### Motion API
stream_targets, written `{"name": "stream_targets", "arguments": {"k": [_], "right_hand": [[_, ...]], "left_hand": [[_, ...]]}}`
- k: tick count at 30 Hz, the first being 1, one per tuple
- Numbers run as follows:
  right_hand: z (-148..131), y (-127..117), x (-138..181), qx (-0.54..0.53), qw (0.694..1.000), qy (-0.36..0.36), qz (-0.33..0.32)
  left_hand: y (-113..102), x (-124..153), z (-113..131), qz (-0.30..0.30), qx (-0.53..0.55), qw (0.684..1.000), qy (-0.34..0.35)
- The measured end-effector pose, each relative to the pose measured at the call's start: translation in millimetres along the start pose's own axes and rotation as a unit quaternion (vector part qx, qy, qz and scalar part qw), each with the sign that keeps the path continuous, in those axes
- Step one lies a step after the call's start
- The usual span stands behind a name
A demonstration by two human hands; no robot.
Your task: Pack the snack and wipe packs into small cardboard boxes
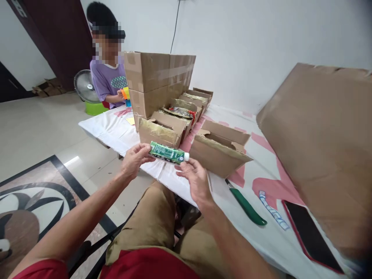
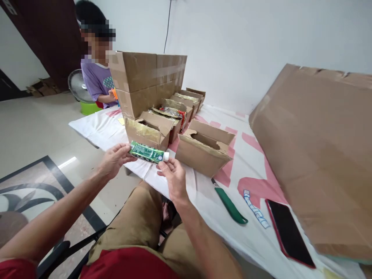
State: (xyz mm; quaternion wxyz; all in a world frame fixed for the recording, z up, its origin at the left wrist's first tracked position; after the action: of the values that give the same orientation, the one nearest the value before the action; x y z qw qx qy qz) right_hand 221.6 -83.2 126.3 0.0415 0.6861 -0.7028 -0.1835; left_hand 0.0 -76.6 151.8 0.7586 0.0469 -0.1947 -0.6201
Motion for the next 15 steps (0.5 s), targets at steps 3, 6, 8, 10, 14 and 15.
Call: {"name": "stream_targets", "arguments": {"k": [3,6,8,10,14,15], "right_hand": [[56,15,-2,0.023,0.998,0.057,0.010],[96,27,-11,0.031,0.996,0.078,0.022],[114,33,-20,0.035,0.995,0.089,0.029],[128,39,-29,0.037,0.994,0.097,0.033],[143,43,-38,0.034,0.994,0.101,0.032],[145,41,-37,0.036,0.994,0.100,0.031]], "left_hand": [[-38,-28,-31,0.080,-0.057,0.995,-0.030],[-60,-55,-47,0.131,-0.088,0.987,-0.020],[-68,-73,-53,0.146,-0.096,0.985,-0.012],[-74,-92,-57,0.157,-0.111,0.981,-0.006],[-81,-127,-65,0.171,-0.151,0.974,-0.003],[-82,-132,-68,0.174,-0.161,0.971,-0.002]]}}
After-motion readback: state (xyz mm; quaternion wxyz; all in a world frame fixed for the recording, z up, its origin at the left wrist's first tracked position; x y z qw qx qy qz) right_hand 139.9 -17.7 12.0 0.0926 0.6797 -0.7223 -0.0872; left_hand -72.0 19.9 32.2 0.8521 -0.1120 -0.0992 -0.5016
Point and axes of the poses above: each hand's wrist, its own x-axis away from the middle knuckle, its own y-axis out of the palm, z = x × y, the point moved 4 cm from there along -x, towards the middle knuckle, and after that the axes turned 13 degrees about -y, right-handed, at the moved point
